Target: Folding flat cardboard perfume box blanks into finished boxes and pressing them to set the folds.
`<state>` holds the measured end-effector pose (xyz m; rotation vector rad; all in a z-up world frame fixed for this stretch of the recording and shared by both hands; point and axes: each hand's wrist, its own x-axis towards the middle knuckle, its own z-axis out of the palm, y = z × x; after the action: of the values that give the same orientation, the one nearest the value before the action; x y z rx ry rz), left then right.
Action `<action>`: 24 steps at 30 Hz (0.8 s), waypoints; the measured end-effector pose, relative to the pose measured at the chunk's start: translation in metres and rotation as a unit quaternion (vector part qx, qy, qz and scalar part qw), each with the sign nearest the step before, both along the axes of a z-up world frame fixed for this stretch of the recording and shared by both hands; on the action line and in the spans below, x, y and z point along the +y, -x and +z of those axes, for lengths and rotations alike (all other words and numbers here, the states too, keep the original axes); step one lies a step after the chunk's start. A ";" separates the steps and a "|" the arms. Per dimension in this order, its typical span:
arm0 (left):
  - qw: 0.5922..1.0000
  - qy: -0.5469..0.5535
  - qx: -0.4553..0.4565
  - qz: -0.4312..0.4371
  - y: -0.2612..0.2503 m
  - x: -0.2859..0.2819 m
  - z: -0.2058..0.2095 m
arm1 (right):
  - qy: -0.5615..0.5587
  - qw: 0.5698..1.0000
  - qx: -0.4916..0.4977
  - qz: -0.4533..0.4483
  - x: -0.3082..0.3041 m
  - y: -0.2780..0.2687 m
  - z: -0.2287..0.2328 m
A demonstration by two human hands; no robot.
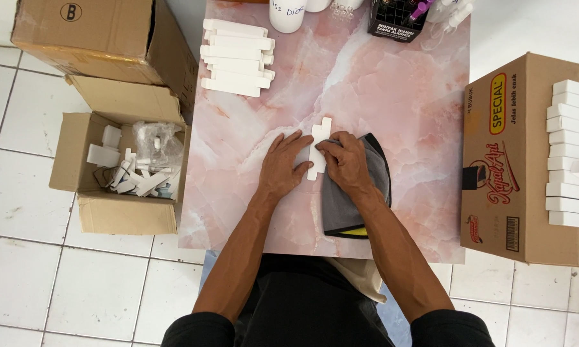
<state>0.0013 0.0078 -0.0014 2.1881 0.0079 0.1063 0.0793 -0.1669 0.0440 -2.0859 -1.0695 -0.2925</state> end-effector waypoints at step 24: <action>0.999 0.014 -0.028 0.017 0.001 -0.003 -0.004 | 0.034 0.999 0.010 0.003 -0.013 0.035 0.003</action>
<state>0.0000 0.0052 -0.0051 2.1573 0.0163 0.1853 0.0443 -0.1796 0.0466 -2.1410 -1.0878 -0.2348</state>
